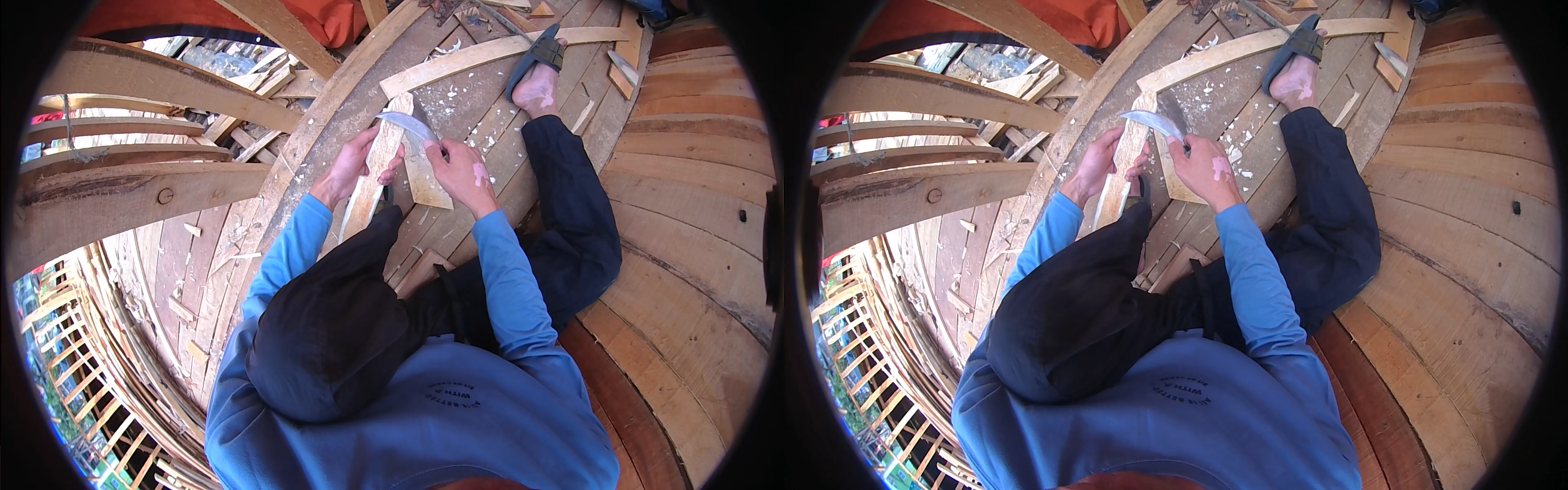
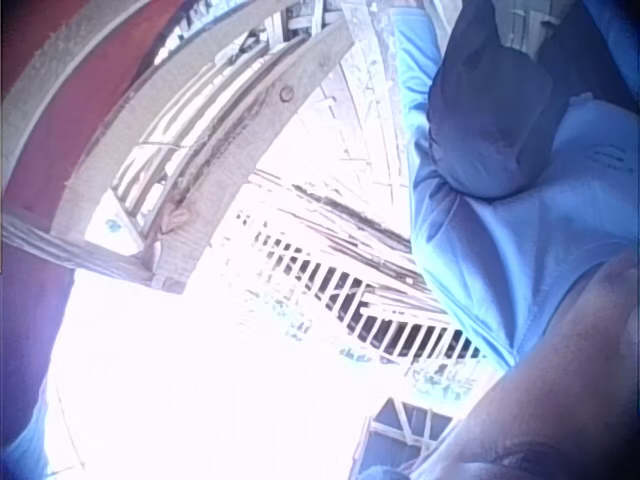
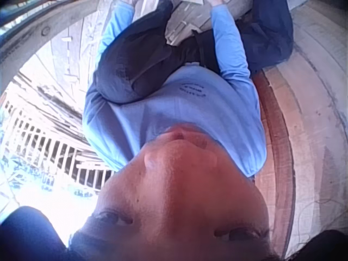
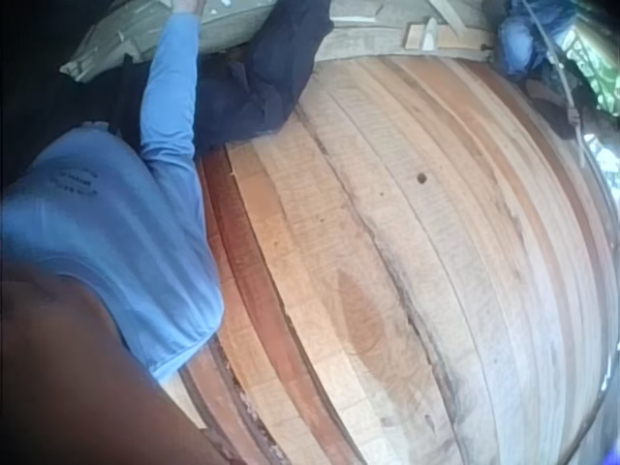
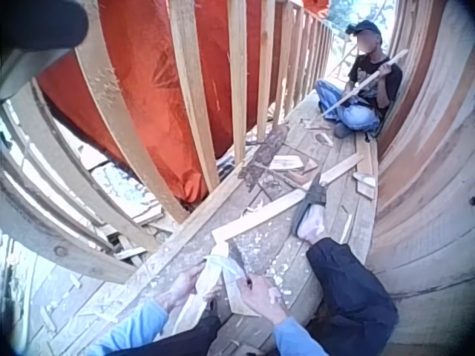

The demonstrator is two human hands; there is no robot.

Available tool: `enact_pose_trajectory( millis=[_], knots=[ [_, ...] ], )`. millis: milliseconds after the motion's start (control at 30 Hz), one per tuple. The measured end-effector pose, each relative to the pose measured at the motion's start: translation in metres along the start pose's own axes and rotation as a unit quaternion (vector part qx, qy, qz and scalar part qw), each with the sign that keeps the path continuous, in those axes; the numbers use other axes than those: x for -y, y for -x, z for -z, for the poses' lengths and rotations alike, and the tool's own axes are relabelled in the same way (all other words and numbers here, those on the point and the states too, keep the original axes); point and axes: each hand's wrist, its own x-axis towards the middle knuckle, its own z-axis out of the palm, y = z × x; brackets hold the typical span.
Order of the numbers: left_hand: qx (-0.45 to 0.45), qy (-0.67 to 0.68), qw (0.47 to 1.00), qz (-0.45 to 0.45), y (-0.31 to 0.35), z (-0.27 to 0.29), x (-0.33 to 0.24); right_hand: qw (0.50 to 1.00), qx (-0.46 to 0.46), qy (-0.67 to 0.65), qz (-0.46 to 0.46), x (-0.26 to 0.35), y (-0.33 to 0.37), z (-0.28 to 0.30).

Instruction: The person scrapes a piece of wood with a curved blade, removing small shavings, and turns the wood over to continue whittling different sides.

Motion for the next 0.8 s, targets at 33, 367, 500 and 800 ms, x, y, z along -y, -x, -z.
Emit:
enact_pose_trajectory(
  millis=[33, 367, 500, 800],
  knots=[
    [0.011, 0.000, 1.000, 0.003, 0.000, 0.002, 0.001, 1.000, 0.001, -0.001, 0.000, -0.001, 0.000, -0.001],
    [-0.019, -0.052, 0.998, 0.004, 0.001, -0.005, 0.004, 0.999, -0.009, -0.029, -0.017, -0.004, 0.006, -0.005],
    [-0.054, -0.066, 0.996, 0.017, 0.009, -0.024, 0.001, 0.999, -0.027, -0.022, -0.021, 0.006, 0.011, -0.002],
    [-0.083, -0.162, 0.982, -0.053, 0.010, -0.007, 0.008, 0.998, -0.048, -0.002, -0.031, 0.008, 0.025, -0.010]
  ],
)
